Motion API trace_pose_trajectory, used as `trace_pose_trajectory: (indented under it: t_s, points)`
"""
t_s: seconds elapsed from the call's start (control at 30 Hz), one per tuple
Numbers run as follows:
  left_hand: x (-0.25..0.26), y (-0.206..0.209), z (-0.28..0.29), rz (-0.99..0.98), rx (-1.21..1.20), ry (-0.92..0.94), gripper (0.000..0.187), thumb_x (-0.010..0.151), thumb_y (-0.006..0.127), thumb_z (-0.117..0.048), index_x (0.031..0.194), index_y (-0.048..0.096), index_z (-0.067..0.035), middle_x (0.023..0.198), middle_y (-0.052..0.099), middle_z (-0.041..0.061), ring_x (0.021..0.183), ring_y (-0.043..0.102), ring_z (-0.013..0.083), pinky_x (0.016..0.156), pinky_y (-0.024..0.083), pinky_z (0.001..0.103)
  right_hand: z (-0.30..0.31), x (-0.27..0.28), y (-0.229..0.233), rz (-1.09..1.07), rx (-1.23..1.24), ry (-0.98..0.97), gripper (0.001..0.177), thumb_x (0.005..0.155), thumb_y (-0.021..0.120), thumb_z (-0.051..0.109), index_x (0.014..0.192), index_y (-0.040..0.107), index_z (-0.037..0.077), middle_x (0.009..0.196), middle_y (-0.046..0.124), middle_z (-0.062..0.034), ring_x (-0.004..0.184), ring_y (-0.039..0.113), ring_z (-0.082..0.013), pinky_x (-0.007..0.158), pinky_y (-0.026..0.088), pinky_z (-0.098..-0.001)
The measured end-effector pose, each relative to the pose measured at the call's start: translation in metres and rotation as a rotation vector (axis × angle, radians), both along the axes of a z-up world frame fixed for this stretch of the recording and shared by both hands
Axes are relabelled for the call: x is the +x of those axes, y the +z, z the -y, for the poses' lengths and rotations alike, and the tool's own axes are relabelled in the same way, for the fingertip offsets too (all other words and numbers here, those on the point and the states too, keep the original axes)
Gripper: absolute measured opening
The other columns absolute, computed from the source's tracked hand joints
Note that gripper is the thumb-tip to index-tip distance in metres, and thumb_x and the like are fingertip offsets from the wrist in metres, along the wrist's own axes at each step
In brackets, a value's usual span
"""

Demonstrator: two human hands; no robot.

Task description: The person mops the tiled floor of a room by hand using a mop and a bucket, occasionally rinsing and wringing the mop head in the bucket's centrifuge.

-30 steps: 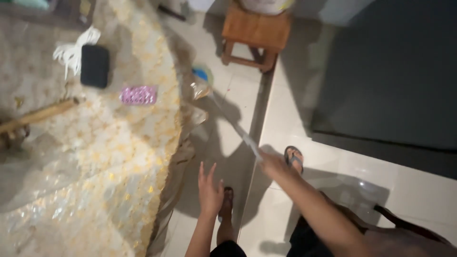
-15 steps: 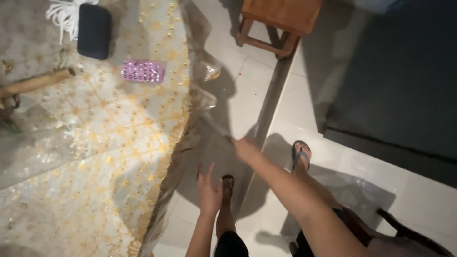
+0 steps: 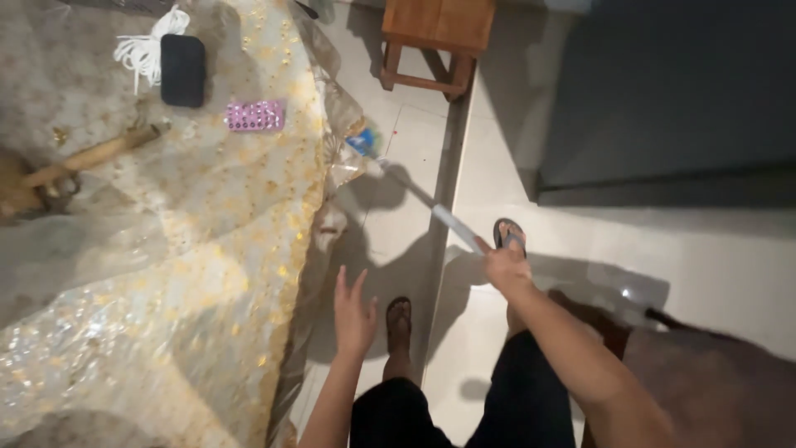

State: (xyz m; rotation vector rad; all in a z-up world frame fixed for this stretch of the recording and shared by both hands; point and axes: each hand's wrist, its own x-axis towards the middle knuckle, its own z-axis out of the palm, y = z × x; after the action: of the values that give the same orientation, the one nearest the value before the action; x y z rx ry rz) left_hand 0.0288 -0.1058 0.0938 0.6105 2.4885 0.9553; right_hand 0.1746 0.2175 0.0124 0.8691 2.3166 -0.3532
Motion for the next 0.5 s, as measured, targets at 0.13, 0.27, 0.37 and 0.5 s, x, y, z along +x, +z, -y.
trace_pose_trajectory:
  t_s: [0.13,0.27,0.37,0.5]
  points:
    - [0.005,0.021,0.012,-0.185,0.087,-0.172,0.064,0.084,0.073,-0.007,0.144,0.053,-0.011,0.161,0.029,0.026,0.144,0.036,0.0483,0.115,0.037,0.053,0.025,0.043,0.014,0.050,-0.077,-0.285,0.056,0.100,0.053,0.039,0.154,0.039,0.045,0.154,0.037,-0.0293,0.121,0.059,-0.0461,0.104,0.048,-0.0483]
    - [0.000,0.029,0.030,-0.116,-0.035,-0.204,0.061,0.084,0.073,-0.008,0.142,0.055,-0.010,0.161,0.029,0.026,0.144,0.036,0.0472,0.115,0.036,0.053,0.050,0.064,0.005,0.077,-0.222,-0.351,0.066,0.098,0.053,0.040,0.160,0.031,0.037,0.126,0.068,-0.0226,0.118,0.065,-0.0414,0.106,0.050,-0.0509]
    - [0.010,0.026,0.053,-0.122,-0.059,-0.216,0.060,0.085,0.072,-0.009,0.142,0.055,-0.011,0.162,0.028,0.026,0.145,0.035,0.0462,0.115,0.035,0.052,0.090,0.090,-0.007,0.011,-0.274,-0.349,0.068,0.097,0.054,0.039,0.161,0.031,0.034,0.124,0.068,-0.0236,0.114,0.067,-0.0413,0.103,0.051,-0.0492]
    - [0.023,0.015,0.071,-0.102,-0.158,-0.250,0.062,0.085,0.072,-0.009,0.144,0.053,-0.012,0.164,0.027,0.024,0.146,0.034,0.0437,0.115,0.036,0.052,0.150,0.127,0.004,-0.002,-0.355,-0.320,0.071,0.096,0.054,0.037,0.162,0.028,0.029,0.121,0.070,-0.0246,0.110,0.068,-0.0423,0.100,0.052,-0.0490]
